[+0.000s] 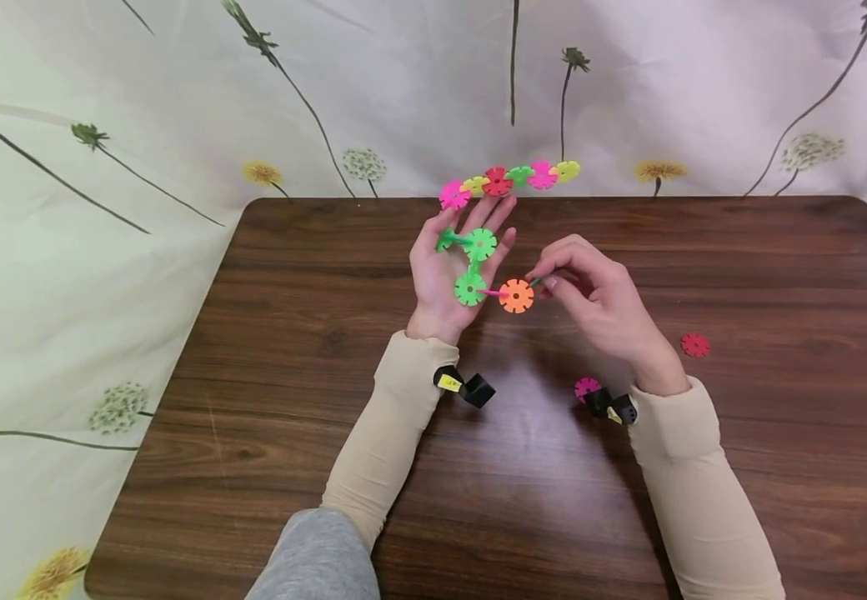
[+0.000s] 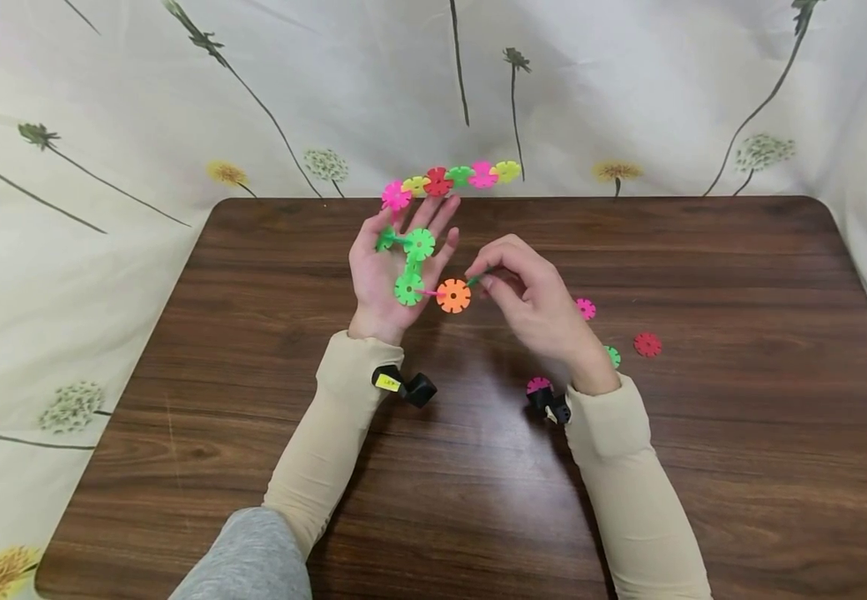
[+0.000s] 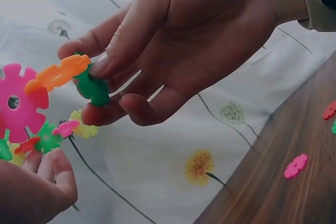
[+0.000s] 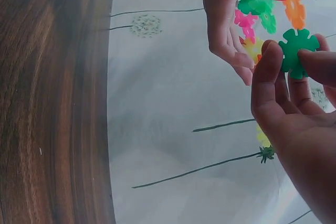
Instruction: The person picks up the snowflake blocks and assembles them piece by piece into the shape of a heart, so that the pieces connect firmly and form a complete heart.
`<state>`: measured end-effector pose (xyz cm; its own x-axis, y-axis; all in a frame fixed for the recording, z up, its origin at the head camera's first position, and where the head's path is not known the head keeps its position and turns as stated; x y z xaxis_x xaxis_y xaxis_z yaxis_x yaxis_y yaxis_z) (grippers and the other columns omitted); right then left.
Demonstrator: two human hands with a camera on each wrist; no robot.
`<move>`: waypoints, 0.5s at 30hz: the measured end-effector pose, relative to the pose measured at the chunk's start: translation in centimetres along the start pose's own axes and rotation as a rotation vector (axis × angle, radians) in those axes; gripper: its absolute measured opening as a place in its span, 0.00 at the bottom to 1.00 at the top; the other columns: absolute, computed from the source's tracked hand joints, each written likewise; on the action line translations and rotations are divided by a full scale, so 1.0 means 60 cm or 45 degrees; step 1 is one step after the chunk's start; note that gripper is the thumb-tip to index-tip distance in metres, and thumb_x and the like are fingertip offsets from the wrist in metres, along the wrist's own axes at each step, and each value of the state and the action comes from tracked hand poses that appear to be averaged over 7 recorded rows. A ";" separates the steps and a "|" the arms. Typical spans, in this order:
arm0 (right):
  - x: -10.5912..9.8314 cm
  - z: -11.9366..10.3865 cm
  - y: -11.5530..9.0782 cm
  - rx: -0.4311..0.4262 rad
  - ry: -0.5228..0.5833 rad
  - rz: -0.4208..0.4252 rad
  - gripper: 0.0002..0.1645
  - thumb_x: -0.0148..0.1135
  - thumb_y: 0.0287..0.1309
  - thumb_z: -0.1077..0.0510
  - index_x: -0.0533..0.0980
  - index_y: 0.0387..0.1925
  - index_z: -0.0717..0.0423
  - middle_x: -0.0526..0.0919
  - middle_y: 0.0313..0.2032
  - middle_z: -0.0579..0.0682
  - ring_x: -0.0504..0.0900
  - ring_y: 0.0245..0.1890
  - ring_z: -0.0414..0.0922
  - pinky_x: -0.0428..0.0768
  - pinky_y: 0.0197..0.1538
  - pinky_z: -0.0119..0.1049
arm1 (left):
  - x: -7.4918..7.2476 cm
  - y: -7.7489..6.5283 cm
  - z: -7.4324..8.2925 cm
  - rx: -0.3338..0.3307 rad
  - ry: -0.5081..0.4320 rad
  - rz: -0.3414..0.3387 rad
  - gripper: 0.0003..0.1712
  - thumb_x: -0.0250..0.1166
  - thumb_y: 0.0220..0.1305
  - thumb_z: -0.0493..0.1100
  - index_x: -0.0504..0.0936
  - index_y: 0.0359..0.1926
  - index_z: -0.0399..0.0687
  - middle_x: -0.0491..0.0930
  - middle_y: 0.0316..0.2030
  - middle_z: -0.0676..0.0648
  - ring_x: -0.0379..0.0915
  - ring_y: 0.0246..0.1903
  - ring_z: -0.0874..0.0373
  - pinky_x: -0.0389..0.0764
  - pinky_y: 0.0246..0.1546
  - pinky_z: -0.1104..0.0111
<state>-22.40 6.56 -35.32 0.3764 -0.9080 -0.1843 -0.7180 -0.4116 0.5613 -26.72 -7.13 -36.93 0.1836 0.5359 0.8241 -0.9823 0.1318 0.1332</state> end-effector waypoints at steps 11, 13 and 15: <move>-0.002 0.002 0.001 0.028 0.005 0.007 0.10 0.52 0.62 0.75 0.76 0.42 0.64 0.77 0.40 0.54 0.81 0.34 0.44 0.83 0.41 0.31 | -0.003 -0.001 0.002 0.000 -0.012 0.013 0.21 0.40 0.70 0.48 0.68 0.59 0.48 0.69 0.66 0.41 0.64 0.68 0.46 0.77 0.52 0.63; -0.003 0.002 0.001 0.031 0.016 0.010 0.10 0.52 0.62 0.75 0.75 0.42 0.66 0.77 0.40 0.53 0.82 0.34 0.44 0.83 0.41 0.31 | -0.003 0.000 0.001 0.001 -0.015 0.015 0.21 0.40 0.70 0.48 0.68 0.59 0.48 0.69 0.66 0.41 0.63 0.68 0.46 0.78 0.51 0.63; -0.003 0.001 0.002 0.026 0.029 0.009 0.09 0.52 0.62 0.75 0.75 0.42 0.67 0.77 0.40 0.55 0.82 0.34 0.44 0.83 0.41 0.31 | -0.004 0.001 0.001 0.001 -0.021 0.017 0.21 0.40 0.71 0.48 0.68 0.59 0.48 0.69 0.66 0.41 0.63 0.68 0.46 0.79 0.50 0.64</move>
<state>-22.58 6.70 -35.27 0.3844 -0.9090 -0.1613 -0.7325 -0.4067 0.5459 -26.81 -7.29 -37.06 0.1699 0.5235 0.8349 -0.9847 0.1239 0.1227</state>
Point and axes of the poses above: each hand's wrist, its own y-axis towards the middle knuckle, its own x-axis out of the palm, z = x × y, the point moved 9 cm from there along y, towards the middle knuckle
